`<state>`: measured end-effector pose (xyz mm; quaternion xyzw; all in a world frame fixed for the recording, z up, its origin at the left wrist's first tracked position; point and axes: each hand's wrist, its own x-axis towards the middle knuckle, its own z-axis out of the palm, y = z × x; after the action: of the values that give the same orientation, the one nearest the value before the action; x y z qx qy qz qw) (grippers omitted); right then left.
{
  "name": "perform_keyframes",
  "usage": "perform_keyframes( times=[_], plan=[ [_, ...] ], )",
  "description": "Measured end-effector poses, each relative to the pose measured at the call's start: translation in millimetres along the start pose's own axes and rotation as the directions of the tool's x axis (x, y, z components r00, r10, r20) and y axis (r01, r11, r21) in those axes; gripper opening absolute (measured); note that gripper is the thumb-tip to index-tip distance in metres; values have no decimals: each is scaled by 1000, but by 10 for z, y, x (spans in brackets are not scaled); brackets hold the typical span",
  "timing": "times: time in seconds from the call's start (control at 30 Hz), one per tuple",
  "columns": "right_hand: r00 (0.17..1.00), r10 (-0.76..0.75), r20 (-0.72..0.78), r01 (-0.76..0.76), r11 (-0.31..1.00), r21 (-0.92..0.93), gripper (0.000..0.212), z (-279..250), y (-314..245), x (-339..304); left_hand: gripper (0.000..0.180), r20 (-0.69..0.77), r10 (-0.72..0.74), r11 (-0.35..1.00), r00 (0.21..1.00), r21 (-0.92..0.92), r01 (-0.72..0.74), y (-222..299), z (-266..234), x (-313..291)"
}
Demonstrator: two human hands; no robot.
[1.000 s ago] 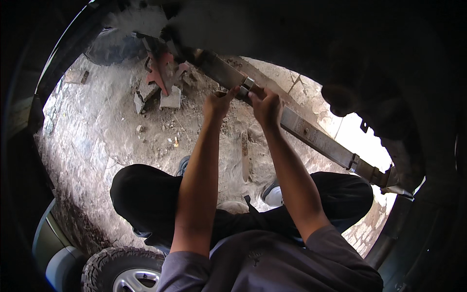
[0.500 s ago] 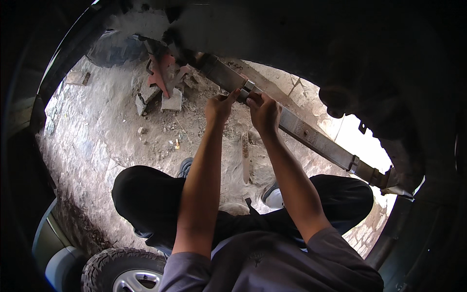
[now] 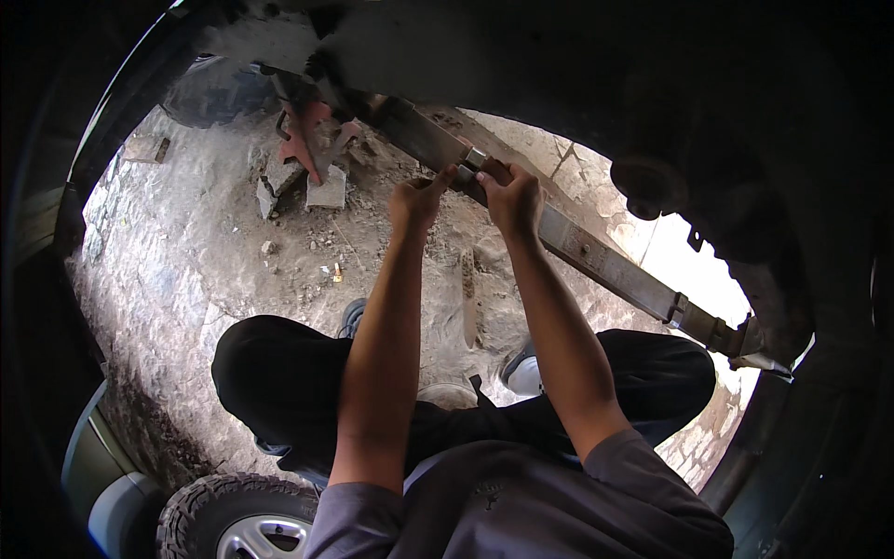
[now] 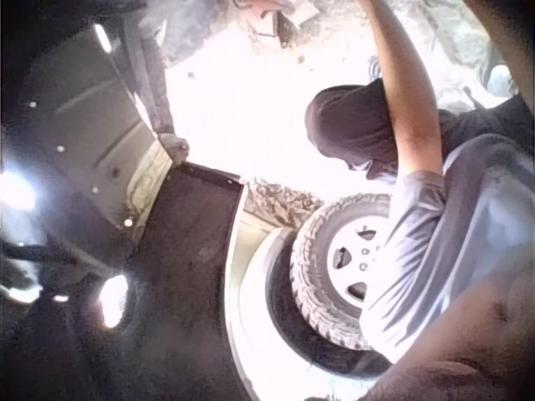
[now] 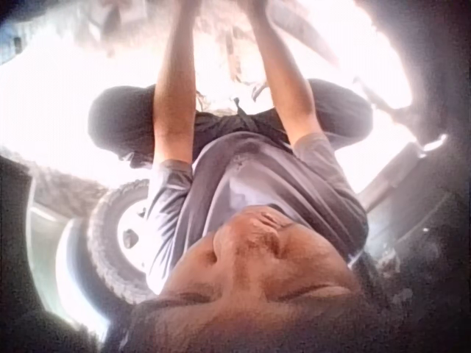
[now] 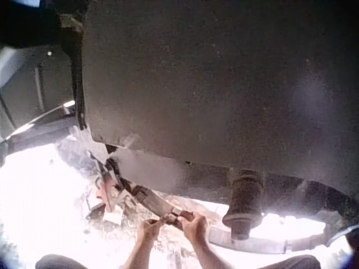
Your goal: The person sits under a vehicle and uses a hammer and a small metal piece to tap and adjust a metal bracket on the undercarriage. They repeatedly position the metal piece and strike it with the hammer, then reposition and continue tapping.
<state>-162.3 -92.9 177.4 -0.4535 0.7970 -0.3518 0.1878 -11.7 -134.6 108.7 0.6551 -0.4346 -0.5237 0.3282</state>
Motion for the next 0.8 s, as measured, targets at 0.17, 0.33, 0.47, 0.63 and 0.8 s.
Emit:
perform_keyframes(
  times=[0.17,0.33,0.47,0.63,0.8],
  plan=[
    [998,-55,43,56,998,-12,38,-48,10,-76,69,16,-70,997,997,36,69,16,-17,23],
    [1000,23,-9,-23,999,49,38,-13,-6,31,71,-20,-51,997,998,49,52,-14,36,16],
    [997,-8,82,8,1000,-1,37,-55,65,-47,70,9,-79,993,997,94,78,22,-9,26],
    [1000,6,29,-8,997,74,38,0,13,-16,70,7,-79,996,997,45,79,29,31,11],
    [998,-29,54,27,999,24,35,-41,29,15,68,30,-79,997,996,-12,79,-63,4,47]
  ],
)
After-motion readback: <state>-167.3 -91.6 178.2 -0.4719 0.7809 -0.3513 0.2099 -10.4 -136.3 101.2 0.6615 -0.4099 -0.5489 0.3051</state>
